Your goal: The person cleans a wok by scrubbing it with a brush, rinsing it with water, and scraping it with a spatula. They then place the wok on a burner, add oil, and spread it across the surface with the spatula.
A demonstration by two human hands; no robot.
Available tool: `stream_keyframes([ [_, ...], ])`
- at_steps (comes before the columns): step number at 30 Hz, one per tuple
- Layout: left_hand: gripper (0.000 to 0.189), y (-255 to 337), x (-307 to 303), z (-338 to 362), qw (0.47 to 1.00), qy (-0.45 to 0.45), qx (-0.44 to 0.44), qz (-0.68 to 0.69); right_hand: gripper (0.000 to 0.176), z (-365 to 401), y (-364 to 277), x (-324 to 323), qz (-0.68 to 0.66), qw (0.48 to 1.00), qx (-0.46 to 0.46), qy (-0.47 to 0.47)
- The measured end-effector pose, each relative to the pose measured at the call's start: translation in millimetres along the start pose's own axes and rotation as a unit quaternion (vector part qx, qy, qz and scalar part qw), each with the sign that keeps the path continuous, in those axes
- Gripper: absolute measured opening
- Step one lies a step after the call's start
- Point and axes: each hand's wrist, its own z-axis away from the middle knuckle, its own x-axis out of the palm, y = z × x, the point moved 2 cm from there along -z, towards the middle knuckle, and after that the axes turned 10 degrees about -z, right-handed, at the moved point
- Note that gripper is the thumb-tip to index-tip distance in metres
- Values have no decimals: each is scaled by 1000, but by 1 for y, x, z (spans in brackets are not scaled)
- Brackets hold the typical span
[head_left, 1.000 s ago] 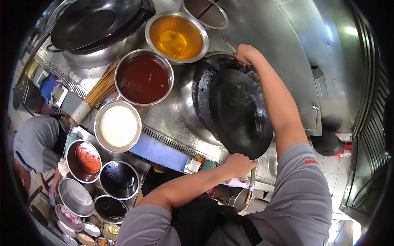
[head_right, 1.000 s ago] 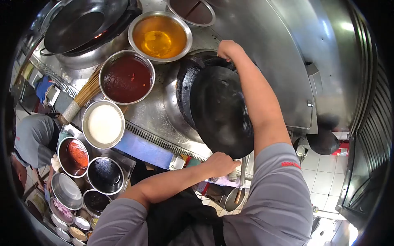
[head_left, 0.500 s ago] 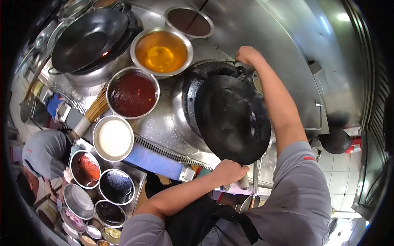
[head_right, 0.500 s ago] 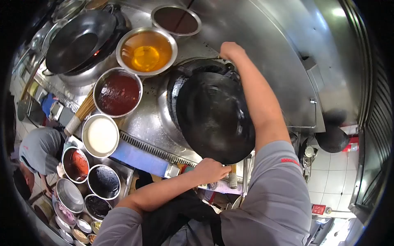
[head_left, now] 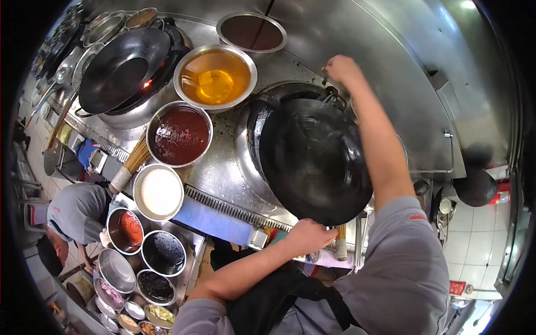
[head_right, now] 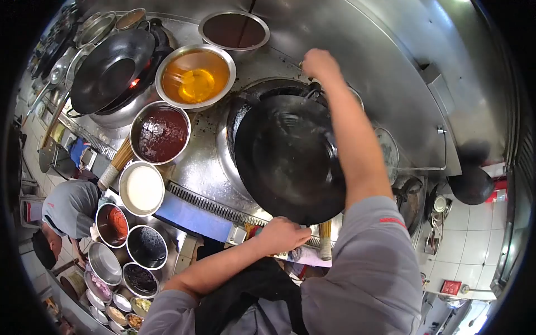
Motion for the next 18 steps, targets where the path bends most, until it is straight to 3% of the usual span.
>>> stream_keyframes([
  [2, 18, -1, 5, -1, 1000, -16, 4, -9, 36, 39, 12, -56, -60, 996, -32, 55],
  [4, 18, -3, 10, -3, 999, -36, 9, -31, 40, 108, 20, -104, -144, 984, 19, 105],
  [7, 16, -4, 22, -8, 999, -24, -3, -33, 40, 217, 50, -132, -342, 924, 147, 92],
  [8, 15, 1, 17, -6, 999, 4, -18, -38, 36, 289, 83, -106, -397, 894, 147, 143],
  [9, 17, 4, 14, -6, 998, -28, -41, -39, 30, 333, 76, -91, -441, 857, 187, 192],
  [13, 23, 10, 18, -6, 996, -24, -62, -65, 16, 493, 74, 20, -548, 743, 311, 226],
  [16, 25, 10, 21, -8, 996, -31, -43, -72, 17, 575, 46, 89, -674, 553, 412, 264],
  [18, 26, 1, 28, -12, 996, -15, -34, -77, 22, 604, 34, 95, -689, 531, 421, 257],
])
